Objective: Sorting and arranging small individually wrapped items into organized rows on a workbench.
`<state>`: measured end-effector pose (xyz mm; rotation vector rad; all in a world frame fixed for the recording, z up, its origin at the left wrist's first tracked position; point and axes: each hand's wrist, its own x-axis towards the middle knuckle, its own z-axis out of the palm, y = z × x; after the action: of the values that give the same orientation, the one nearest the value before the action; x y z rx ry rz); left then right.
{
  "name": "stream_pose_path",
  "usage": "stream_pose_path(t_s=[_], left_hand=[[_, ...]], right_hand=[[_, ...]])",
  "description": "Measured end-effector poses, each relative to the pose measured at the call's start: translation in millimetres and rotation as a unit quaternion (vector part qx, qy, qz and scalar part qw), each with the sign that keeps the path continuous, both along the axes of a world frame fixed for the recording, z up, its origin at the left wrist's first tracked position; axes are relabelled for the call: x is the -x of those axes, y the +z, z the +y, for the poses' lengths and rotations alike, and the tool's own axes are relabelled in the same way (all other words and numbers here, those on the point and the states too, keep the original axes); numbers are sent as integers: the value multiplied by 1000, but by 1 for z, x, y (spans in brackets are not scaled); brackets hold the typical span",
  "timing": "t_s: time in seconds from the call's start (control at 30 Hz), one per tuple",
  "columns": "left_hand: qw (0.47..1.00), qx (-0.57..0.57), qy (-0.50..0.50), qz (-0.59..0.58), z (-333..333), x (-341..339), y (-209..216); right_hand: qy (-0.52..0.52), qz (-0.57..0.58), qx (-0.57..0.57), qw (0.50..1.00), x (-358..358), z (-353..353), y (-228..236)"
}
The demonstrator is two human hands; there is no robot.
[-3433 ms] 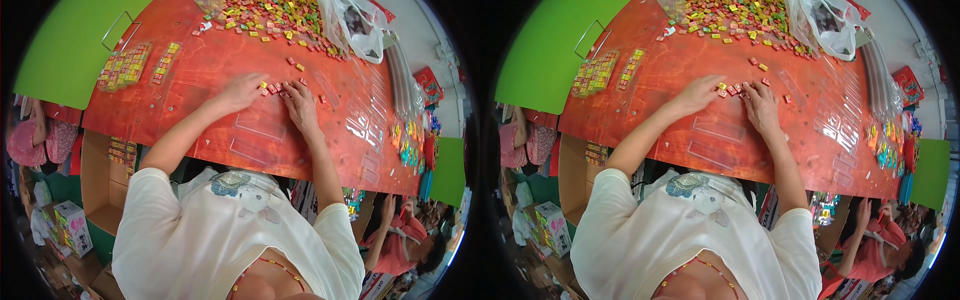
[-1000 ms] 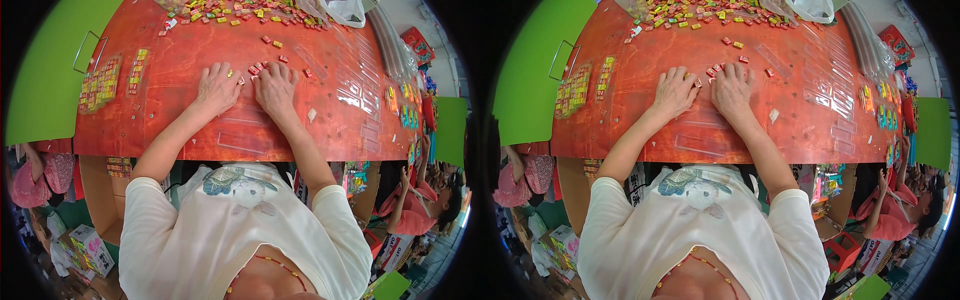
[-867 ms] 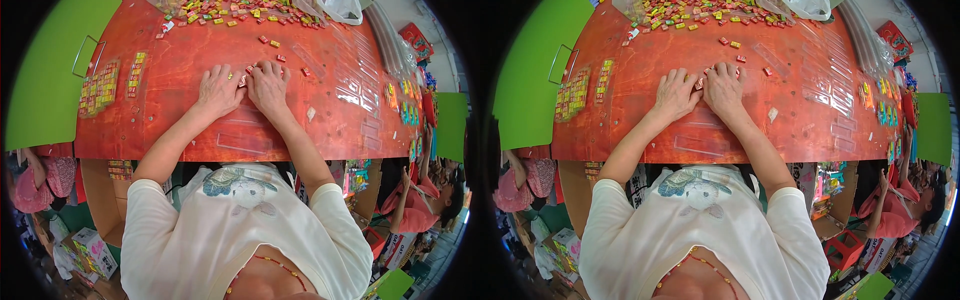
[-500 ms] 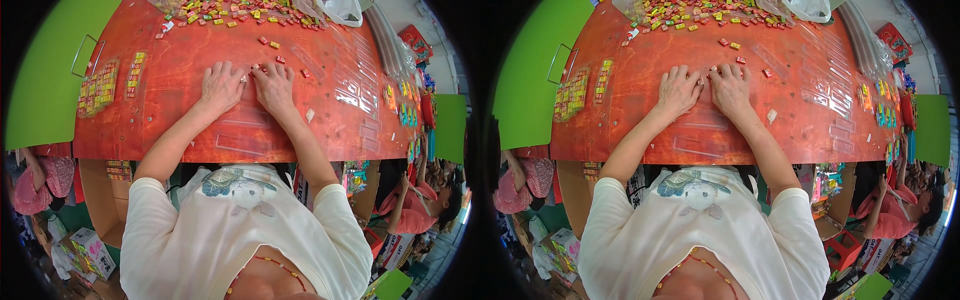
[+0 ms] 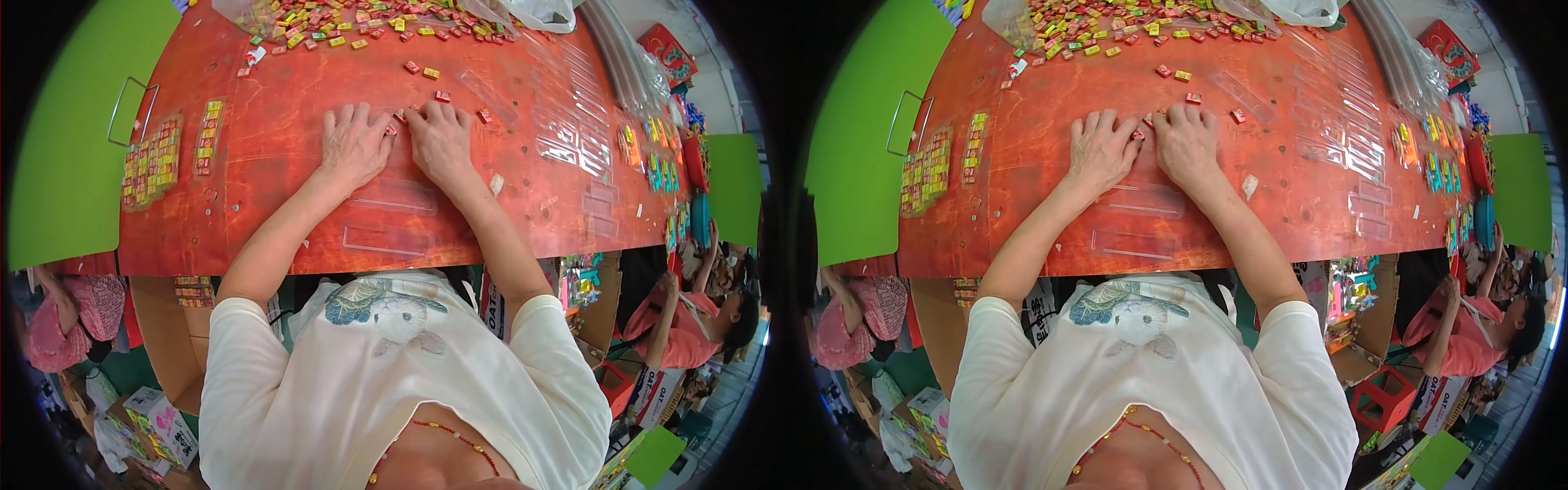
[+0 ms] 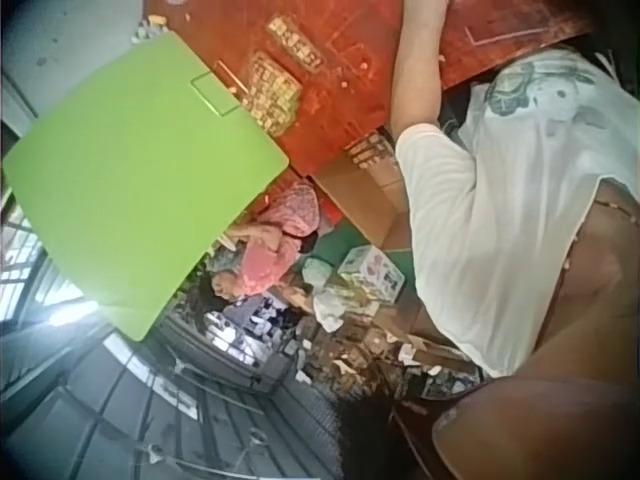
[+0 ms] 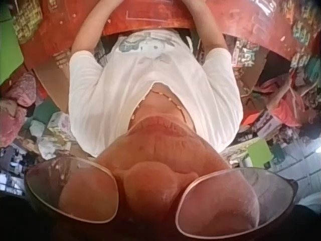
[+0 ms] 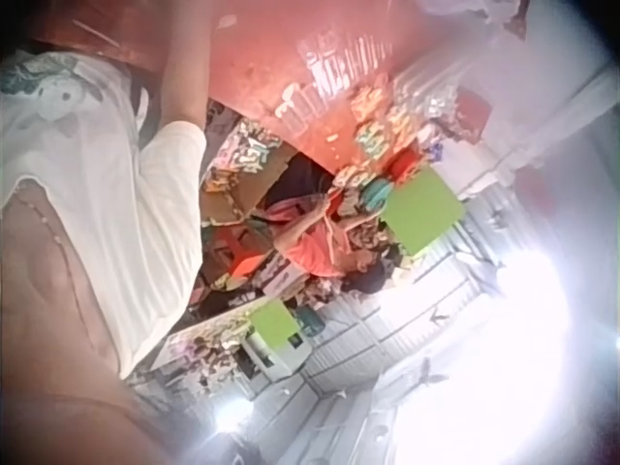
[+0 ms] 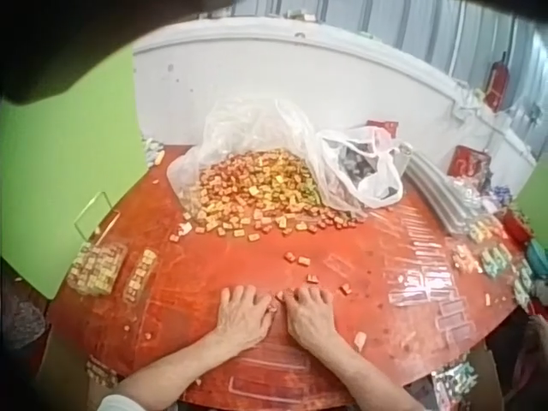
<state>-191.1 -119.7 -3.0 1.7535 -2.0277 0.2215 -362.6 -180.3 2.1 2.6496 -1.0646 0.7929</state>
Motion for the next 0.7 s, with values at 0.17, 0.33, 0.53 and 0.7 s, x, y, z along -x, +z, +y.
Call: stream_pose_path(t_s=[0.17,0.33,0.53,0.7], left_hand=[[999,29,-9,-10,-1,-4,-2],[999,32,-18,5,-2,-8,-6],[999,25,-26,11,3,-11,-2],[999,19,-34,17,9,-12,-2]], right_hand=[[-37,-40,-21,998,14,6,0],[-91,-75,-73,990,47,9,5],[-56,-20,-63,996,40,19,5],[-46,-12,-64,997,16,25,6]])
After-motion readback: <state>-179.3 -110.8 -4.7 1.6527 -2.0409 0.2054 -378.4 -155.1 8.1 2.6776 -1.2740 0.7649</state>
